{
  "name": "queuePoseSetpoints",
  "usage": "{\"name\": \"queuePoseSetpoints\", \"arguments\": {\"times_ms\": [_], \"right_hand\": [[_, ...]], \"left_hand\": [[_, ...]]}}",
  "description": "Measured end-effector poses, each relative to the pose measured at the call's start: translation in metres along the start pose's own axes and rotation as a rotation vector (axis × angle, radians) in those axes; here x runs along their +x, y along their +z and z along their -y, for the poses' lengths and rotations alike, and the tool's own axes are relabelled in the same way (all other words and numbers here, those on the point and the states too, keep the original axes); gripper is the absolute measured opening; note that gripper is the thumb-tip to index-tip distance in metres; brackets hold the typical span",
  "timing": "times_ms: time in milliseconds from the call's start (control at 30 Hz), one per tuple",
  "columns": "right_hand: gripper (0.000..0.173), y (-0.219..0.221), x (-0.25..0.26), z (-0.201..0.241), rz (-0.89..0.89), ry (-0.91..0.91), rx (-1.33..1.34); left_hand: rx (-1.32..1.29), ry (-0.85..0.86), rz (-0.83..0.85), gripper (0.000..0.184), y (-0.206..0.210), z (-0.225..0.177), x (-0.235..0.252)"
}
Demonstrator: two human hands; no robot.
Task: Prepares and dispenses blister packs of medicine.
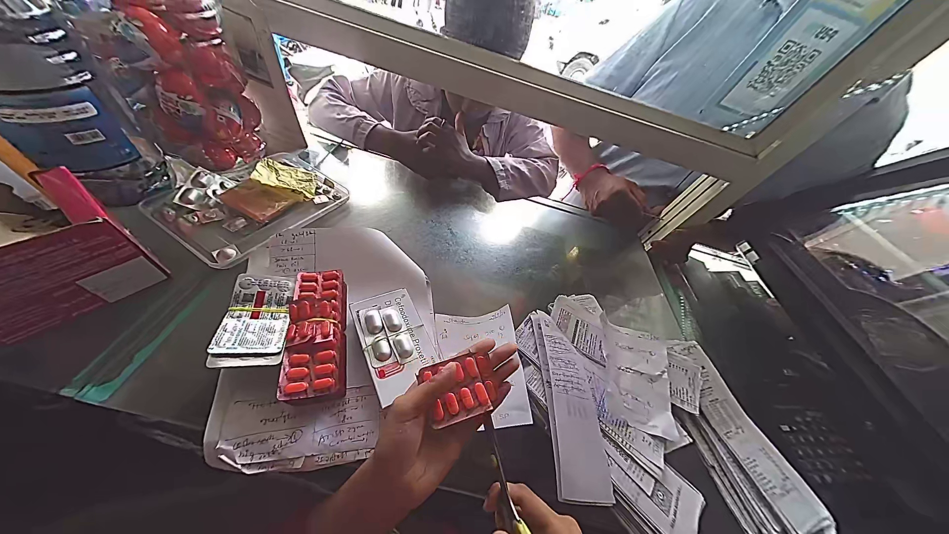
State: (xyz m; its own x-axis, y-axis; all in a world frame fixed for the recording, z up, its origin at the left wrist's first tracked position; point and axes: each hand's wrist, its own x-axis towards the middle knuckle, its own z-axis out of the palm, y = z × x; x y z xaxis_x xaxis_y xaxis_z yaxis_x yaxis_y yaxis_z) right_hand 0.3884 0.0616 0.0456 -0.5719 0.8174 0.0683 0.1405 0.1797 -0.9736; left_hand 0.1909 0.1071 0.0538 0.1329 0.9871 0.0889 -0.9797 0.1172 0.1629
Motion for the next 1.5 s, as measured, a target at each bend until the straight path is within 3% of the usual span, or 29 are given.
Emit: {"name": "queuePoseSetpoints", "arguments": {"times_ms": [100,167,267,367,500,600,733,900,1067,1167,1333,1433,1500], "right_hand": [[0.034,0.001,0.001,0.003,-0.035,-0.023,-0.075],[0.042,0.0,0.0,0.008,-0.075,-0.074,-0.145],[0.058,-0.003,-0.002,0.029,-0.12,-0.064,-0.257],[0.057,-0.002,0.009,0.043,-0.197,-0.003,-0.47],[0.051,0.012,0.042,0.032,-0.318,-0.112,-0.973],[0.049,0.021,0.056,0.029,-0.469,-0.221,-1.195],[0.03,0.013,0.055,0.039,-0.724,-0.482,-1.153],[0.021,0.0,0.052,0.025,-0.567,-0.568,-1.094],[0.014,-0.025,0.039,0.022,-0.552,-0.495,-0.928],[0.017,-0.062,0.036,0.032,-0.726,-0.346,-1.028],[0.022,-0.119,0.043,0.028,-0.911,-0.125,-1.115],[0.021,-0.105,0.034,0.033,-0.956,-0.231,-1.083],[0.023,-0.079,0.02,0.037,-0.815,-0.369,-0.899]], "left_hand": [[-0.021,0.019,-0.022,0.042,0.003,-0.002,-0.002],[-0.048,0.078,-0.04,0.044,0.009,-0.005,-0.004],[-0.008,0.281,-0.045,0.04,0.015,-0.012,-0.009],[0.121,0.409,-0.039,0.044,0.022,-0.02,-0.017],[0.175,0.254,0.054,0.051,0.025,-0.023,-0.021],[0.164,0.114,0.06,0.052,0.019,-0.021,-0.019],[0.17,-0.018,0.057,0.052,0.013,-0.018,-0.019],[0.216,-0.154,0.05,0.049,0.01,-0.001,-0.027],[0.17,-0.242,0.03,0.048,0.006,0.009,-0.027],[0.259,-0.21,0.108,0.048,0.006,0.006,-0.026],[0.631,-0.082,0.155,0.046,0.012,-0.004,-0.033],[0.897,0.029,0.263,0.038,0.009,-0.007,-0.034],[1.066,0.074,0.297,0.035,0.015,-0.009,-0.038]]}}
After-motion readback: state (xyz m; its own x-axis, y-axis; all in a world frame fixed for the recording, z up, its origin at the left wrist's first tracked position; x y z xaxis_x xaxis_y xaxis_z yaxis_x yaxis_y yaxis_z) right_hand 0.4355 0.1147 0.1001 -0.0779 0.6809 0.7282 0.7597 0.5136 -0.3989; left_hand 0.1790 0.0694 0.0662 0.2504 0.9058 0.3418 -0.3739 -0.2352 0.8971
